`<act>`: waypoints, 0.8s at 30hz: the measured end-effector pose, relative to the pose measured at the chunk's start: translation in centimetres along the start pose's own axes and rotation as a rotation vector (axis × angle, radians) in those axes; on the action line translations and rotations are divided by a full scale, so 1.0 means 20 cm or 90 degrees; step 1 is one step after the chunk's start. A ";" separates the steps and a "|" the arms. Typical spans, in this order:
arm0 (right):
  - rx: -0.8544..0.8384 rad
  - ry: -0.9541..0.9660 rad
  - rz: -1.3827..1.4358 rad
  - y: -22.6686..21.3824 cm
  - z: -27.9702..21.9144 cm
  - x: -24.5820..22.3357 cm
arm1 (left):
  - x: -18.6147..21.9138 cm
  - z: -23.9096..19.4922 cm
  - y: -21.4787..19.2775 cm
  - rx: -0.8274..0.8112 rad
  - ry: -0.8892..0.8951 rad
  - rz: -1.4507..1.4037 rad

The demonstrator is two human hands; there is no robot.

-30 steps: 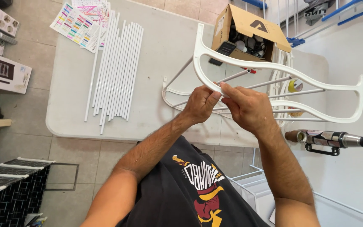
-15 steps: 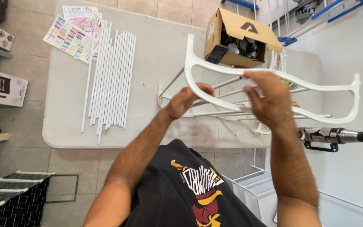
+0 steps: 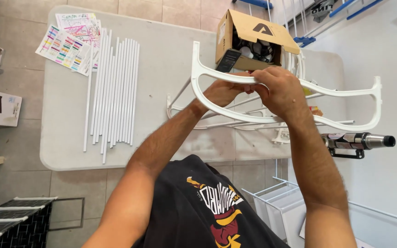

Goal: Assembling a multi-tiered wire display rack and mounting it onto wall brackets in a retail environment.

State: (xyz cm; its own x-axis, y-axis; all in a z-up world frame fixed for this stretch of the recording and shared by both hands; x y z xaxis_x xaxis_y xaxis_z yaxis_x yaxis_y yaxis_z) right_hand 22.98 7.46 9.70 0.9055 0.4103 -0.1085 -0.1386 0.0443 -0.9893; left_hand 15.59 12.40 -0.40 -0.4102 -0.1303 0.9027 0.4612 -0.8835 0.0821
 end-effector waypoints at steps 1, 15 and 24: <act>-0.013 0.000 -0.020 0.01 0.01 0.00 | -0.01 -0.01 -0.01 0.010 0.000 -0.006; 0.056 -0.054 0.143 -0.29 -0.14 0.00 | -0.09 -0.22 -0.13 0.104 -0.042 -0.040; 0.036 0.035 0.015 -0.08 -0.53 -0.07 | 0.22 -0.66 0.37 0.217 0.029 0.302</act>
State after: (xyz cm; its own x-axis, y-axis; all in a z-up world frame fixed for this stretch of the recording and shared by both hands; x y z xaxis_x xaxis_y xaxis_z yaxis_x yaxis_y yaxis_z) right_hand 26.15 -2.96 10.42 0.9224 0.3607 -0.1379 -0.1806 0.0874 -0.9797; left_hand 6.79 -0.66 -1.39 -0.1270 -0.5017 0.8557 0.8270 -0.5298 -0.1879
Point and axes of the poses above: each hand's wrist, its own z-axis towards the middle knuckle, its own y-axis out of the palm, x = y × z, the point moved 9 cm from there along z, towards the middle knuckle, and after that the axes turned 10 degrees about -x, right-handed, at the moved point
